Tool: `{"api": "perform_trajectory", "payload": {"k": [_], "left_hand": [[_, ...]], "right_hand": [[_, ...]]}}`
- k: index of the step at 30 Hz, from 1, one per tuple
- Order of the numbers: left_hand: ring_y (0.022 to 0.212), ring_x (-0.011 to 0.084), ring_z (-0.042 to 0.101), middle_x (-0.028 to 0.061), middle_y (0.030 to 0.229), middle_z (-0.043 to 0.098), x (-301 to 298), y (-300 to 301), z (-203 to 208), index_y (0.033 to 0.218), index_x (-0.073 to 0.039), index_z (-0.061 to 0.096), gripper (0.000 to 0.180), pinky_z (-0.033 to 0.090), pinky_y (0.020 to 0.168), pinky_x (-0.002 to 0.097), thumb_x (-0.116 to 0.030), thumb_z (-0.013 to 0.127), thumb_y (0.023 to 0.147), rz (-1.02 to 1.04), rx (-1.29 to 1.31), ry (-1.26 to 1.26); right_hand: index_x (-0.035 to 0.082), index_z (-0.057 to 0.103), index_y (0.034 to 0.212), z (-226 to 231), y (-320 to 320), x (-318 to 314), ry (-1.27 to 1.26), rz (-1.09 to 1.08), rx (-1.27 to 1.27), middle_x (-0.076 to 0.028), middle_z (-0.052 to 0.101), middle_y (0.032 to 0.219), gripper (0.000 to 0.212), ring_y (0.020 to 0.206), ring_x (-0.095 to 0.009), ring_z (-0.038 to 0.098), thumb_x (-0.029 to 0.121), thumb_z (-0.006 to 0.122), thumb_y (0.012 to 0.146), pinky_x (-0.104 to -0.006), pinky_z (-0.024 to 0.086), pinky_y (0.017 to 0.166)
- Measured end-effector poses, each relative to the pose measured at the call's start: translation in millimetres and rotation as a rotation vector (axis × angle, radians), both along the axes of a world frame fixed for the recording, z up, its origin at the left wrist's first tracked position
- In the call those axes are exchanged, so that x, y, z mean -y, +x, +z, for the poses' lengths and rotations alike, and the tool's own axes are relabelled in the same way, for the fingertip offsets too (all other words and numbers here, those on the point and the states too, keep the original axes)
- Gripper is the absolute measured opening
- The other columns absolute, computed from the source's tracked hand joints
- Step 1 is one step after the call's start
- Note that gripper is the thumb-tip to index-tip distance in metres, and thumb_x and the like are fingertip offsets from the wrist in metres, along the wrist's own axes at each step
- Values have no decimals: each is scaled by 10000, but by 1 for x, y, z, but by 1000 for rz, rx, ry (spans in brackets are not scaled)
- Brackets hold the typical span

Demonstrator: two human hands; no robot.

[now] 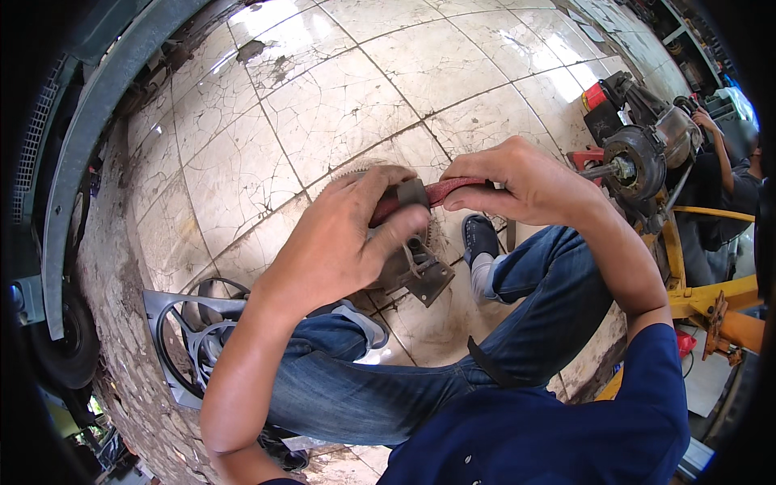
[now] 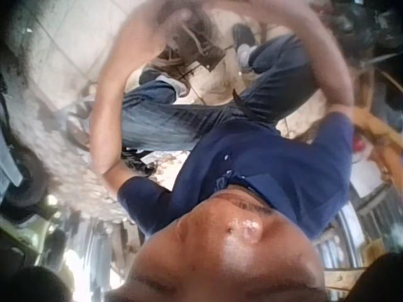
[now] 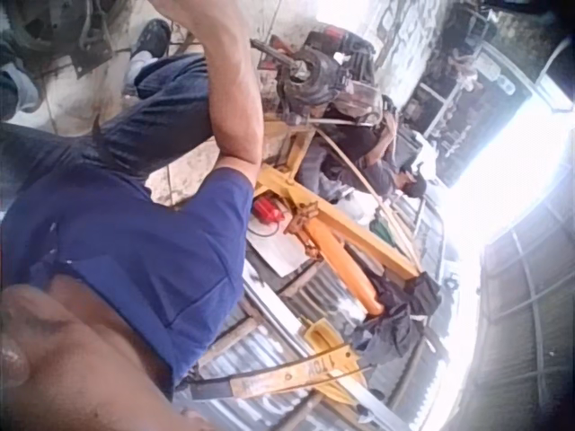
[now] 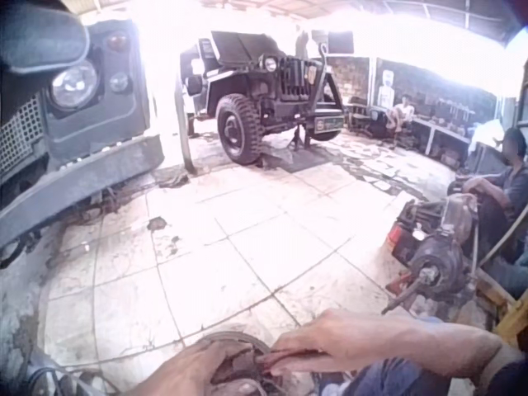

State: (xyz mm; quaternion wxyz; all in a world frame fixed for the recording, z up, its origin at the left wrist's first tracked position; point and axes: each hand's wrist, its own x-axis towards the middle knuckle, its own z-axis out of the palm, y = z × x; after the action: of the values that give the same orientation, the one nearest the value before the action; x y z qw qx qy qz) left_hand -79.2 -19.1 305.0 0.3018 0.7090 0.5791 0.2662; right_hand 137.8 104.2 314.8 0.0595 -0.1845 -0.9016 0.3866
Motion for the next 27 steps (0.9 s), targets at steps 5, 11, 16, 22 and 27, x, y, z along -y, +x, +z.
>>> {"api": "perform_trajectory", "payload": {"k": [5,11,16,22,27], "left_hand": [[1093,344,605,147,1179,643,-3,-6,-8,1281,-26,564,538,430,1043,415,-317,732,861,-69,-223,150],[1075,364,604,149,1156,653,0,-4,-2,1241,-17,572,507,356,1112,516,-299,733,852,-51,-146,143],[1038,377,616,149,1128,656,-1,-6,-5,1230,-17,571,503,329,1130,526,-287,744,842,-81,-238,188],[1034,369,617,165,1076,666,0,1,-3,1208,-7,589,427,331,1128,520,-258,698,880,-55,-67,221],[1036,367,618,170,1078,668,0,-2,-4,1178,-12,602,438,339,1123,507,-259,741,844,-46,-78,104]], "right_hand": [[30,685,1053,4,-2,1,-9,-3,61,-146,701,856,216,762,-339,678,176,697,894,-371,516,678],[34,687,1048,0,1,1,-3,9,51,-143,697,845,211,748,-337,673,184,695,899,-375,509,670],[31,687,1045,4,0,1,-52,19,-9,-148,691,840,223,739,-348,665,196,702,895,-383,504,661],[44,689,1041,3,1,1,2,30,43,-162,684,839,227,740,-368,654,216,705,894,-394,501,659],[33,687,1049,3,2,3,-10,40,-17,-161,692,847,230,757,-359,670,196,710,889,-392,512,674]]}}
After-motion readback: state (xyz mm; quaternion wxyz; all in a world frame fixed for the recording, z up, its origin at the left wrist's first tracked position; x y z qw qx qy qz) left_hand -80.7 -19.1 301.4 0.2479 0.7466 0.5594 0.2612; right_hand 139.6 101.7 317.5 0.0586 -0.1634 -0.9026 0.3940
